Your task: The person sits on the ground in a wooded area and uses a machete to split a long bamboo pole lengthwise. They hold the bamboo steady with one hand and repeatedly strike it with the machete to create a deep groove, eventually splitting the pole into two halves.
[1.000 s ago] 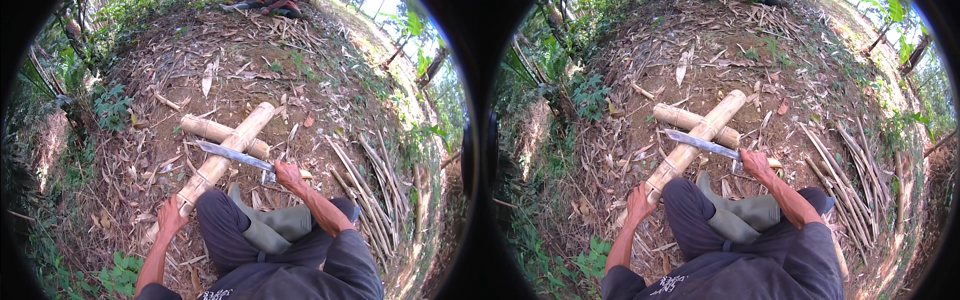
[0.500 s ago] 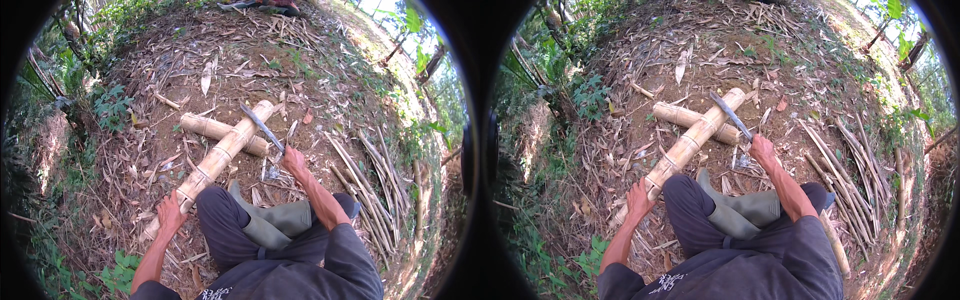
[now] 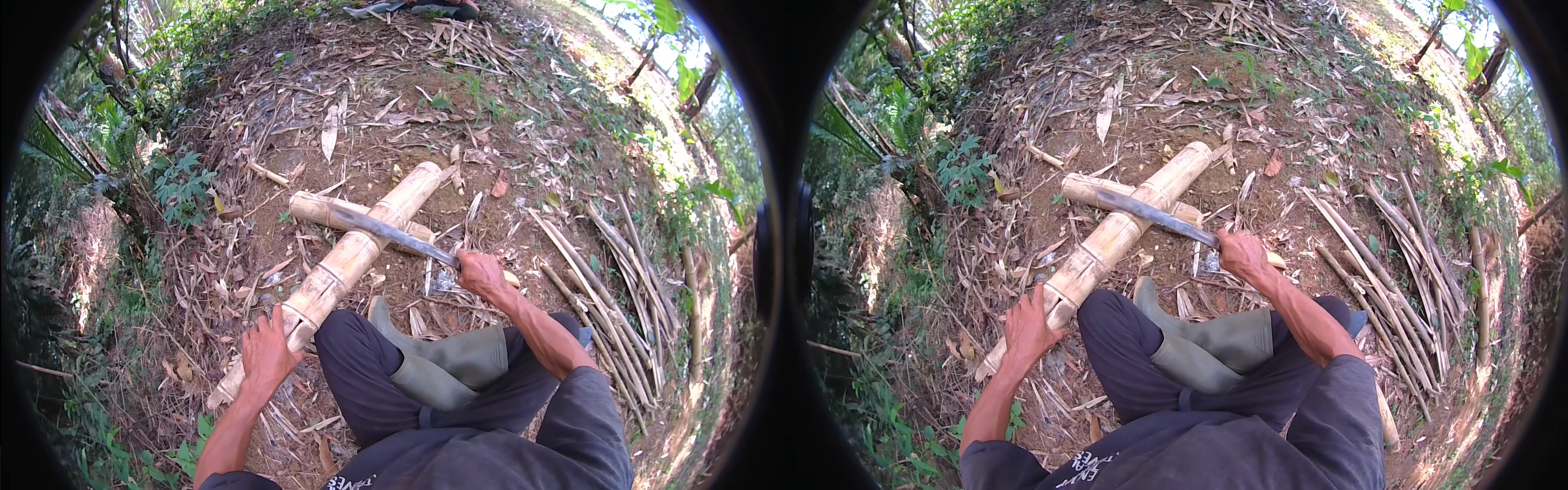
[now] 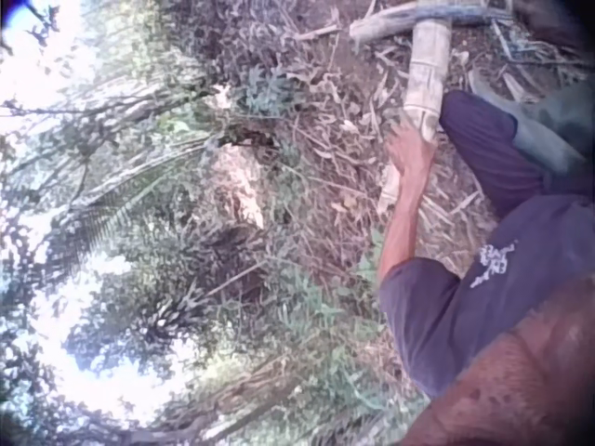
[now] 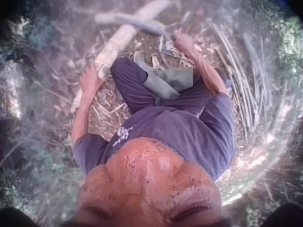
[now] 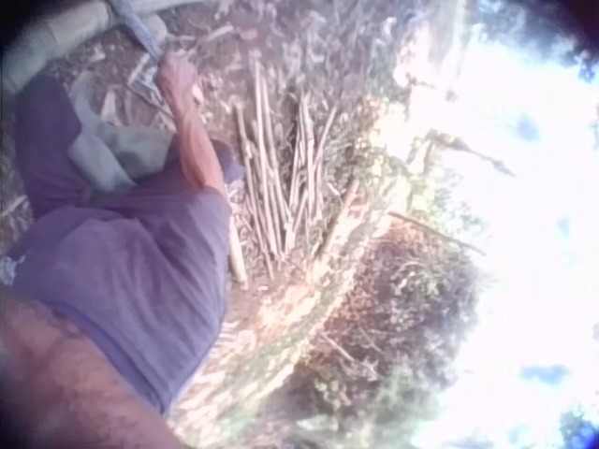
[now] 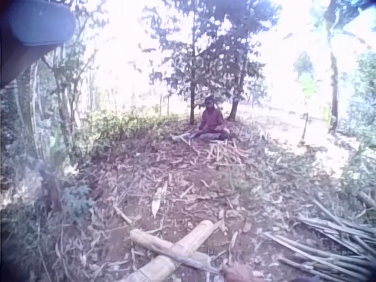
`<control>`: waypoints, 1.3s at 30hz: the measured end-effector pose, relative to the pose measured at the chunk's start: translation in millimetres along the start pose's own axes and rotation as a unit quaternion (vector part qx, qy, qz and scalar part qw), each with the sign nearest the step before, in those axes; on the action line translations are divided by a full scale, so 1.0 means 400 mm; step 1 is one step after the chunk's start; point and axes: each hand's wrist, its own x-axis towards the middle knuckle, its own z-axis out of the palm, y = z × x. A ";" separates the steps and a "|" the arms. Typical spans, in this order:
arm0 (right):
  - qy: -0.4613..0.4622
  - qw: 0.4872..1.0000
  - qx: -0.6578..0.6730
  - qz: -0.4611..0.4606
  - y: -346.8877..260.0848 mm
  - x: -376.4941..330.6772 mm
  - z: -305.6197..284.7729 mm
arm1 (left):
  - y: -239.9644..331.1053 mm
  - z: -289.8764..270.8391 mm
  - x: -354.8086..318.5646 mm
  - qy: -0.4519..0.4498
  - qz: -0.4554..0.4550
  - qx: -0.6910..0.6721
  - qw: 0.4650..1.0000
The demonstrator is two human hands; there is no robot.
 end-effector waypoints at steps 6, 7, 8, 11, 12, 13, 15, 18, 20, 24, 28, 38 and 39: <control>-0.010 0.991 0.049 0.122 0.108 0.073 -0.042 | 0.087 -0.079 -0.020 -0.022 0.014 0.016 1.000; -0.026 0.994 0.024 0.105 0.112 0.063 -0.054 | 0.100 -0.081 -0.036 -0.017 0.017 0.028 0.999; -0.016 0.998 0.018 0.060 0.104 0.048 -0.056 | 0.104 -0.080 -0.046 -0.004 0.018 0.036 0.999; -0.018 0.999 0.021 -0.038 0.076 -0.012 -0.047 | 0.131 -0.073 -0.076 0.003 0.003 0.037 0.999; -0.007 0.999 0.028 -0.042 0.081 -0.017 -0.044 | 0.135 -0.073 -0.074 0.007 0.006 0.030 1.000; 0.003 0.998 0.034 -0.045 0.090 -0.016 -0.041 | 0.139 -0.071 -0.073 0.011 0.009 0.023 1.000; 0.020 0.998 0.048 -0.024 0.111 -0.002 -0.030 | 0.139 -0.081 -0.073 -0.006 0.002 0.004 1.000; 0.006 0.998 0.057 0.021 0.133 0.017 -0.017 | 0.114 -0.119 -0.074 -0.019 -0.022 -0.107 0.994; 0.028 0.997 0.064 0.017 0.141 0.016 -0.015 | 0.072 -0.105 -0.057 -0.088 -0.032 -0.125 0.988; 0.049 0.995 0.085 0.023 0.128 0.003 0.019 | 0.101 -0.132 -0.052 -0.146 -0.039 -0.168 0.974; 0.043 0.997 0.070 -0.009 0.078 -0.038 0.047 | 0.130 -0.123 -0.084 -0.090 -0.026 -0.121 0.988; 0.058 0.994 0.090 -0.015 0.037 -0.039 0.093 | 0.139 -0.119 -0.082 -0.078 -0.029 -0.100 0.992; 0.060 0.994 0.096 -0.001 0.045 -0.035 0.099 | 0.139 -0.119 -0.083 -0.078 -0.025 -0.104 0.991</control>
